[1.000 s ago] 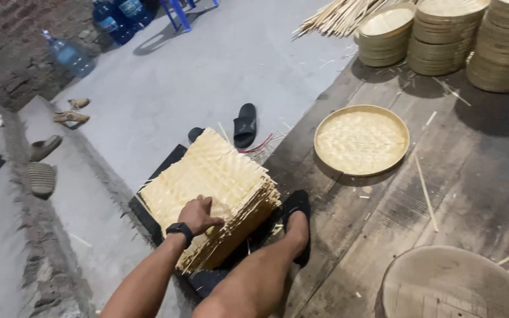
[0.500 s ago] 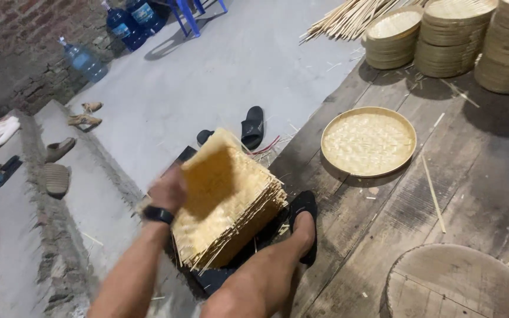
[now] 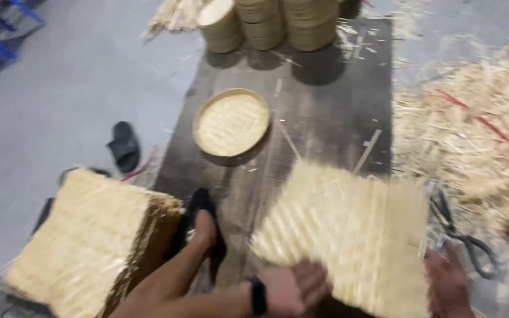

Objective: Assembling and trimming the edges of woven bamboo plates using a circular mold and scissors in a workshop environment.

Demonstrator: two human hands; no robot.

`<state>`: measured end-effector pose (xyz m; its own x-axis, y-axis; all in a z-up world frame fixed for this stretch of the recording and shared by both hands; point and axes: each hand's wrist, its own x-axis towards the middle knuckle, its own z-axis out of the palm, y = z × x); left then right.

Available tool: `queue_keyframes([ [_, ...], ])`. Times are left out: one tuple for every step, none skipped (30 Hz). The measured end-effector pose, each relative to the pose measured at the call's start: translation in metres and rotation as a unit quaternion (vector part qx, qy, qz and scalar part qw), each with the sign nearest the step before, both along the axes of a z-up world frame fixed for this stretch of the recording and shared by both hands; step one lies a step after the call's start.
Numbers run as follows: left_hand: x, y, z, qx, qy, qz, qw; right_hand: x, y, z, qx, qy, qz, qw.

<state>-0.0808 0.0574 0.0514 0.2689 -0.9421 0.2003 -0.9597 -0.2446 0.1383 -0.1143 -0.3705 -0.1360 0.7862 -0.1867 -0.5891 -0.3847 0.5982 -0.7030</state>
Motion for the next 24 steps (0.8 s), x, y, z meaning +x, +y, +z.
queue_keyframes([
  [-0.016,-0.017,-0.039,0.012,0.023,-0.027,0.999,0.007,0.002,0.007,-0.014,0.054,0.050,0.997],
  [-0.025,-0.024,-0.074,0.008,0.026,-0.034,0.999,0.011,0.008,0.022,-0.017,0.057,0.043,0.997],
  [-0.031,-0.027,-0.108,-0.021,0.056,-0.017,0.998,0.020,0.018,0.035,-0.261,0.101,0.144,0.949],
  [-0.037,-0.030,-0.142,-0.049,0.086,0.000,0.995,0.029,0.028,0.047,-0.484,0.134,0.235,0.832],
  [-0.023,-0.025,-0.123,-0.048,0.095,-0.002,0.994,0.032,0.029,0.046,-0.481,0.143,0.238,0.832],
  [-0.013,-0.028,-0.104,-0.085,0.183,0.139,0.970,0.035,0.030,0.044,-0.507,0.154,0.258,0.808],
  [-0.009,-0.038,-0.083,-0.116,0.268,0.278,0.915,0.036,0.031,0.043,-0.531,0.167,0.281,0.782],
  [0.013,-0.032,-0.079,-0.140,0.343,0.411,0.833,0.028,0.036,0.052,-0.527,0.176,0.288,0.780],
  [0.050,-0.025,-0.073,-0.165,0.394,0.529,0.733,0.034,0.041,0.062,-0.494,0.175,0.270,0.808],
  [0.084,-0.017,-0.061,-0.186,0.434,0.633,0.613,0.039,0.046,0.072,-0.459,0.173,0.251,0.834],
  [0.096,-0.003,-0.080,-0.187,0.430,0.630,0.618,0.039,0.048,0.070,-0.459,0.170,0.246,0.837],
  [0.108,0.011,-0.100,-0.171,0.498,0.630,0.571,0.039,0.050,0.068,-0.415,0.140,0.209,0.874],
  [0.117,0.023,-0.121,-0.152,0.565,0.624,0.518,0.035,0.050,0.066,-0.371,0.112,0.173,0.905],
  [0.123,0.025,-0.130,-0.153,0.564,0.621,0.522,0.040,0.053,0.065,-0.372,0.110,0.168,0.906],
  [0.118,0.028,-0.141,-0.137,0.555,0.620,0.538,0.036,0.056,0.065,-0.400,0.114,0.168,0.894],
  [0.114,0.033,-0.152,-0.121,0.545,0.618,0.554,0.032,0.061,0.065,-0.427,0.118,0.169,0.880],
  [0.109,0.031,-0.149,-0.119,0.547,0.618,0.552,0.035,0.072,0.091,-0.427,0.120,0.170,0.880],
  [0.104,0.031,-0.146,-0.138,0.537,0.621,0.554,0.037,0.084,0.117,-0.458,0.157,0.147,0.862],
  [0.104,0.030,-0.142,-0.161,0.524,0.623,0.558,0.046,0.097,0.144,-0.491,0.188,0.123,0.842],
  [0.104,0.026,-0.130,-0.164,0.523,0.624,0.557,0.045,0.110,0.162,-0.492,0.185,0.124,0.842],
  [0.101,0.021,-0.119,-0.174,0.508,0.632,0.558,0.042,0.123,0.179,-0.564,0.110,0.126,0.809],
  [0.099,0.016,-0.107,-0.185,0.494,0.641,0.558,0.039,0.136,0.196,-0.629,0.033,0.126,0.766],
  [0.100,0.015,-0.107,-0.186,0.493,0.641,0.559,0.041,0.144,0.189,-0.630,0.032,0.125,0.766],
  [0.101,0.014,-0.107,-0.188,0.472,0.645,0.570,0.043,0.151,0.182,-0.685,-0.062,0.250,0.682],
])
